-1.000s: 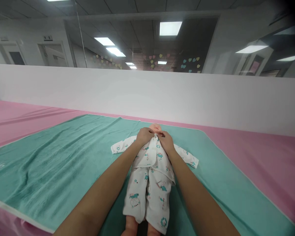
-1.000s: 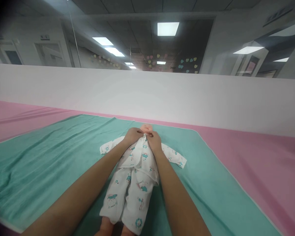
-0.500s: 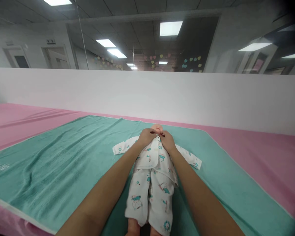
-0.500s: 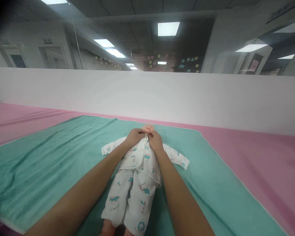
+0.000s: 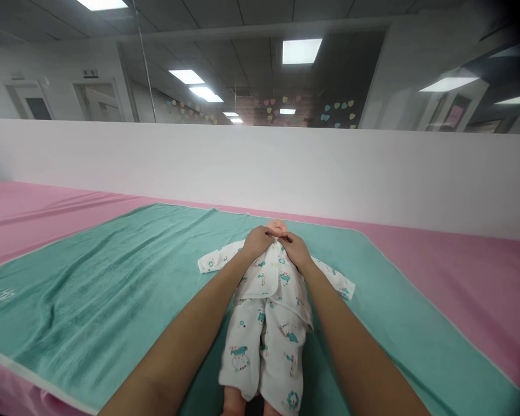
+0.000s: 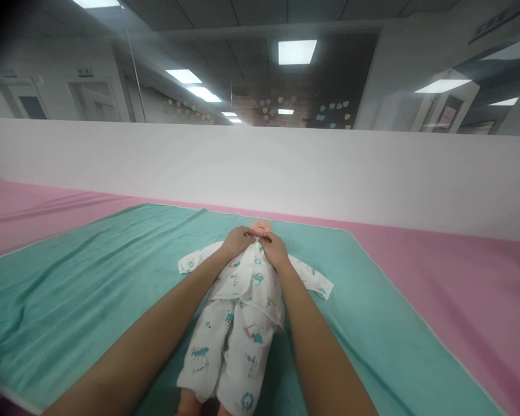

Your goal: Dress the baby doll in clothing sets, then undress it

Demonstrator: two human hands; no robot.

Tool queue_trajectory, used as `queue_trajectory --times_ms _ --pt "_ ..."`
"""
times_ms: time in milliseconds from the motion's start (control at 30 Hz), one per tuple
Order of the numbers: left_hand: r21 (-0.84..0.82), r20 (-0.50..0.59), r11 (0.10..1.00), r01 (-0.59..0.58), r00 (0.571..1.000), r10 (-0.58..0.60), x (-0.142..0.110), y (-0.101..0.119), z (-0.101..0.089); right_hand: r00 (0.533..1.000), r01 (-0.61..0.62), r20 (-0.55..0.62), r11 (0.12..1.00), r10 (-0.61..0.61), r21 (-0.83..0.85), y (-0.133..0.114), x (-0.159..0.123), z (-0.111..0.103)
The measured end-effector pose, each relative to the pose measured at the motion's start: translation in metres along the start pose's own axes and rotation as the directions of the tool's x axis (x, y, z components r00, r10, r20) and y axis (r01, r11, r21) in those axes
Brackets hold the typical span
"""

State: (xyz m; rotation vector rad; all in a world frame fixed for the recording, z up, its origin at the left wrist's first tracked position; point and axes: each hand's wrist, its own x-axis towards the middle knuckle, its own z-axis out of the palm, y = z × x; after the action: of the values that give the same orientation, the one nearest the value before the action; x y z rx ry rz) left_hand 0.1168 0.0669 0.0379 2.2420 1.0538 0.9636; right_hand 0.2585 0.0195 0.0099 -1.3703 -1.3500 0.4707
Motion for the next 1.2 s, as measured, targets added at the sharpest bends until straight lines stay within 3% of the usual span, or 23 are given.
queue_trajectory --times_ms 267,733,1200 --pt "0.004 0.000 1.000 -0.020 1.000 0.020 0.001 0.000 0.002 0.996 -0.063 -0.058 0.991 0.070 0.116 0.000 -0.001 0.004" --pt "0.048 -0.019 0.996 -0.075 0.997 0.076 -0.002 0.002 0.001 0.991 -0.097 -0.073 0.984 0.108 0.148 0.001 -0.001 0.004" --pt "0.265 -0.018 0.964 -0.019 1.000 0.025 -0.003 0.011 0.000 0.985 -0.111 -0.106 0.975 0.133 0.191 0.004 -0.002 0.003"
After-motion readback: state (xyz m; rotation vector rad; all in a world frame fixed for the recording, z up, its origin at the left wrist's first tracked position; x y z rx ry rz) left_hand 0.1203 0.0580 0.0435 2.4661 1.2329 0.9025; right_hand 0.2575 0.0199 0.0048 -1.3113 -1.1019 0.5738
